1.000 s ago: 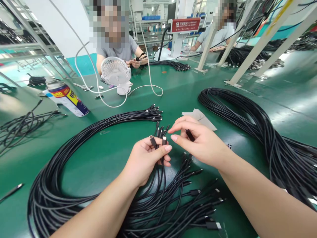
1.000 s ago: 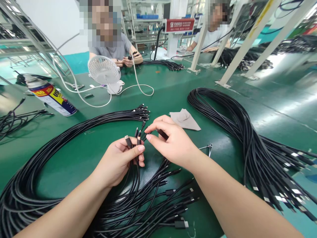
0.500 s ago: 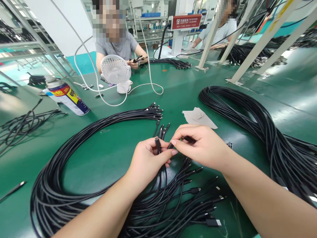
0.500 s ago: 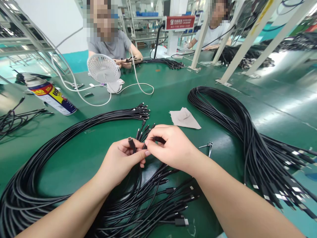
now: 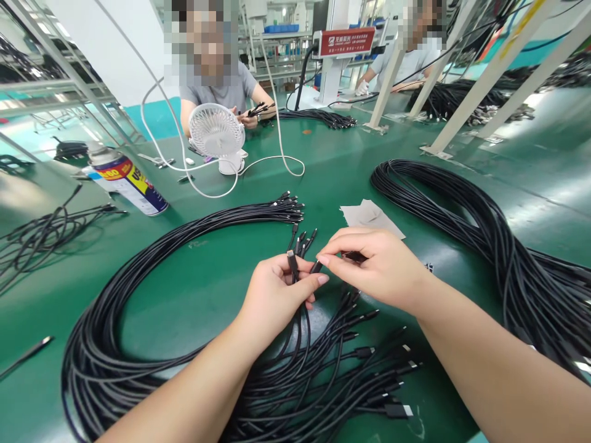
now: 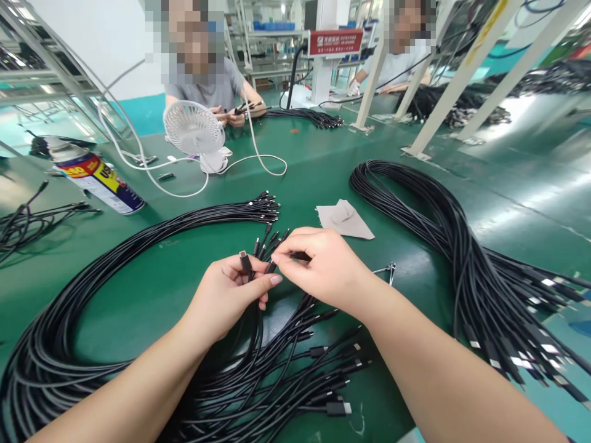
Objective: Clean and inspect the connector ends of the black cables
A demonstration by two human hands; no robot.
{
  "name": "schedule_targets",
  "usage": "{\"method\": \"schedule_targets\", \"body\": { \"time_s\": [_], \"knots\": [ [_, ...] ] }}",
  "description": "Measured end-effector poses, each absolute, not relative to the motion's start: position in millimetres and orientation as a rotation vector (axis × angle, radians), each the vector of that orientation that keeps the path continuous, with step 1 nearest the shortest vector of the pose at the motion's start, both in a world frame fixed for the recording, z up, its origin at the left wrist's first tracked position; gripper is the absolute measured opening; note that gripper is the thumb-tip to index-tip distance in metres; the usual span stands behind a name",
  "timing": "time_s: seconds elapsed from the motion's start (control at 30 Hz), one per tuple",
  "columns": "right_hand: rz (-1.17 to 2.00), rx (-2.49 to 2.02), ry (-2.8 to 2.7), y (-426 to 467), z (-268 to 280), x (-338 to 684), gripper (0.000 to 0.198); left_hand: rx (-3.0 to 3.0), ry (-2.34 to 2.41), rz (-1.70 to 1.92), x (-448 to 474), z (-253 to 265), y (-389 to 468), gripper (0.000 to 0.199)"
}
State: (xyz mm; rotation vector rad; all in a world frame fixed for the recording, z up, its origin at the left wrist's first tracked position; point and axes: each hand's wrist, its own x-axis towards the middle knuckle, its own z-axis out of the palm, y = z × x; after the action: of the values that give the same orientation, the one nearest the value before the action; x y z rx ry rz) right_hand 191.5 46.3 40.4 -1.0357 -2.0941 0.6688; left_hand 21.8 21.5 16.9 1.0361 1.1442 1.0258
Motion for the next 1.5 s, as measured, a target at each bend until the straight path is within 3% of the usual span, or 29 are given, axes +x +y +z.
{"method": "schedule_targets", "body": {
  "time_s": [0.27,0.43,0.73,0.97,1.07,1.2,1.33,1.5],
  "knots": [
    [0.578,-1.086,-2.021,48.3,40.9,192.5,0.016,0.991,1.141,1.015,21.3,15.0,22.4,0.023],
    [0.717,-1.118,-2.071,47.7,37.5,188.5,0.015,0.967,1.127,0.995,22.3,16.1,22.5,0.028],
    [0.532,-1.197,-2.077,57.0,31.4,188.9,0.028,0.876,1.001,1.103,22.1,16.1,19.5,0.028],
    [0.431,-1.221,-2.048,55.7,31.7,189.0,0.033,0.978,0.946,0.835,19.6,15.1,18.7,0.036],
    [0.588,-1.207,-1.953,49.8,30.9,188.7,0.014,1.040,0.928,0.828,19.5,8.9,19.5,0.033],
    [0.869,-1.086,-1.937,42.5,30.5,185.6,0.020,1.067,0.836,0.813,18.0,3.5,19.5,0.029],
    [0.895,-1.052,-1.915,40.4,40.1,179.7,0.010,0.947,0.804,0.814,15.3,14.1,18.3,0.027],
    [0.969,-1.068,-1.908,39.0,48.3,177.5,0.012,0.780,0.809,0.873,15.1,25.5,18.3,0.028]
  ]
}}
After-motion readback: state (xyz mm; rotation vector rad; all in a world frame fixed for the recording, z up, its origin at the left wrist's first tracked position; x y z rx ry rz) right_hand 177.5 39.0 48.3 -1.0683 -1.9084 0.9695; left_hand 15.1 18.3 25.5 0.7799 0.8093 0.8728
